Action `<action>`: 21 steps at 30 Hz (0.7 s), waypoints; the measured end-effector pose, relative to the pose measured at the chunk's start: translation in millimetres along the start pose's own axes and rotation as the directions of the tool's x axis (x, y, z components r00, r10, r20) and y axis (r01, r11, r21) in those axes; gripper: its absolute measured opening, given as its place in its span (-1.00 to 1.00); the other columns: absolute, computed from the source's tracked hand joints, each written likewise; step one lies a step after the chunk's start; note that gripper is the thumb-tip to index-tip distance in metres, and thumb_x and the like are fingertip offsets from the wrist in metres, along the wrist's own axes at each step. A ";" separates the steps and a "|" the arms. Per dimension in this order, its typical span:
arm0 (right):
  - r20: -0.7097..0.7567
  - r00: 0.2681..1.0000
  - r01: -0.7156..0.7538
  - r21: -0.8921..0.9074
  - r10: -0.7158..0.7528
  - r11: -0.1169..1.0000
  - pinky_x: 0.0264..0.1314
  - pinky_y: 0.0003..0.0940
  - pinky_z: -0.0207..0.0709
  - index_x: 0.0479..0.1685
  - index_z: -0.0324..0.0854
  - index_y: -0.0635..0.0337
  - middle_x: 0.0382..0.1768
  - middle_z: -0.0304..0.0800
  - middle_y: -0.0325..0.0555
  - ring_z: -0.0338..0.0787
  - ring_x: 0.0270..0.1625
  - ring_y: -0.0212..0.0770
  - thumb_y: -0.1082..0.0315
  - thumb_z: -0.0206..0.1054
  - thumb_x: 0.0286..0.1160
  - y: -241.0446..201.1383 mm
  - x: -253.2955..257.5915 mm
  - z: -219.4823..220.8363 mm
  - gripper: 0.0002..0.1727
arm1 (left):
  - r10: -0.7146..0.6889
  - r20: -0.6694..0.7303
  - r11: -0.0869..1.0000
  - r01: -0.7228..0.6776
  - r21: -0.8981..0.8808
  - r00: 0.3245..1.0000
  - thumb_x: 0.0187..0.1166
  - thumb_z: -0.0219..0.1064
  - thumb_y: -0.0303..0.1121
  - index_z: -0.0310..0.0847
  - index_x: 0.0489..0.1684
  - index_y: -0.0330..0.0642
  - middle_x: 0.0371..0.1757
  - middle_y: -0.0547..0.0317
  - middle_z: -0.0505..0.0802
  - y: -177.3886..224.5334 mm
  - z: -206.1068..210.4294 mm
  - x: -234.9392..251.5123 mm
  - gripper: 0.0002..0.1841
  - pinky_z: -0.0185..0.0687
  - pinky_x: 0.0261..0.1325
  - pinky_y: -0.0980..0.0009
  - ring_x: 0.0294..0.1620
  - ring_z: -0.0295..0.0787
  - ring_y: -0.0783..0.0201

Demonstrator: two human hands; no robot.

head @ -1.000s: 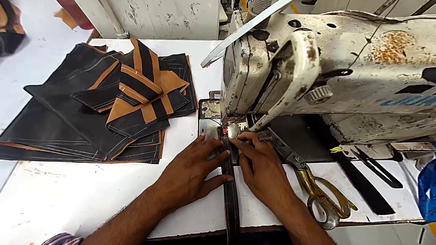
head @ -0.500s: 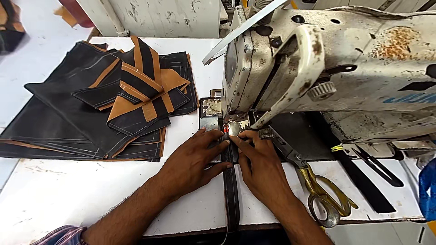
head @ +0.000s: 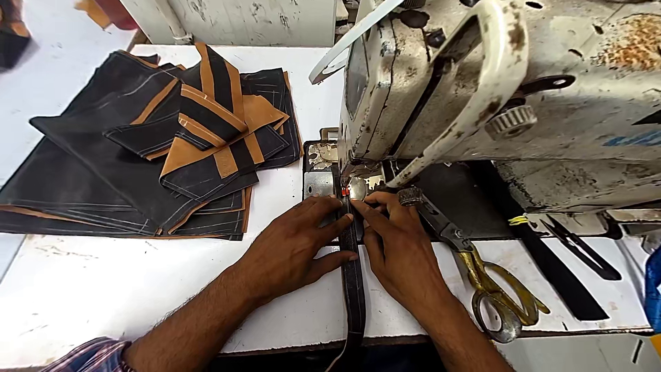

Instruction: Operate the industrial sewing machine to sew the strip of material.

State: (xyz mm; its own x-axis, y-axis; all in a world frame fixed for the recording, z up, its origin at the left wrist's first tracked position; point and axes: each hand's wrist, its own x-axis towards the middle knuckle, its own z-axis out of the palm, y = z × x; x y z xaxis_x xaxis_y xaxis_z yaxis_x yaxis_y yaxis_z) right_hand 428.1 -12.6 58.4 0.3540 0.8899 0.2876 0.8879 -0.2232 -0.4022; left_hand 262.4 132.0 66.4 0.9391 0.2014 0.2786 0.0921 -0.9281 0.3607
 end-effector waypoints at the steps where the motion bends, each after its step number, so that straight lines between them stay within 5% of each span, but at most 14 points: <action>1: -0.001 1.000 0.000 -0.005 0.000 1.000 0.08 -0.17 0.57 0.47 0.72 -0.19 0.33 0.65 -0.09 0.63 0.20 -0.04 0.28 0.08 0.62 0.0 0.3 0.1 -0.50 | -0.010 0.001 1.000 0.010 -0.004 1.000 0.64 0.21 0.24 0.73 0.43 0.04 0.53 0.07 0.67 -0.9 0.1 1.1 -0.40 0.35 0.73 0.24 0.66 0.46 0.19; 12: 0.001 1.000 0.000 -0.003 0.000 1.000 0.12 -0.16 0.58 0.48 0.71 -0.17 0.34 0.64 -0.07 0.64 0.23 -0.05 0.28 0.08 0.61 0.3 0.1 1.7 -0.50 | -0.007 0.039 0.999 0.005 0.047 0.999 0.62 0.14 0.33 0.64 0.54 0.02 0.59 0.02 0.61 -0.9 -1.5 2.5 -0.29 0.23 0.78 0.04 0.70 0.42 0.10; 15: 0.001 1.000 -0.006 0.001 0.006 1.000 0.13 -0.17 0.59 0.47 0.71 -0.18 0.34 0.64 -0.08 0.64 0.24 -0.06 0.27 0.09 0.60 0.7 0.4 2.4 -0.50 | 0.081 -0.018 0.994 -0.080 0.076 0.997 0.60 0.20 0.29 0.78 0.35 0.02 0.35 0.05 0.76 2.4 -1.4 -1.2 -0.37 0.44 0.61 0.14 0.51 0.59 0.13; 21: 0.005 1.000 -0.008 0.007 0.008 1.000 0.13 -0.22 0.59 0.47 0.72 -0.22 0.34 0.63 -0.13 0.64 0.24 -0.11 0.26 0.10 0.61 1.7 0.8 3.4 -0.51 | 0.005 -0.011 0.999 -0.005 0.044 1.000 0.63 0.19 0.28 0.75 0.40 0.06 0.44 0.11 0.72 0.5 0.7 -0.8 -0.38 0.41 0.67 0.24 0.60 0.51 0.21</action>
State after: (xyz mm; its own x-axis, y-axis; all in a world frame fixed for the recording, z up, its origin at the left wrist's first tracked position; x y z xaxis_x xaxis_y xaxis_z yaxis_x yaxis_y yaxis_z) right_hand 428.9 -11.0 55.0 0.3600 0.8899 0.2801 0.8827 -0.2277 -0.4111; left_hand 261.9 131.1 65.7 0.9359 0.2001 0.2900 0.1023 -0.9420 0.3198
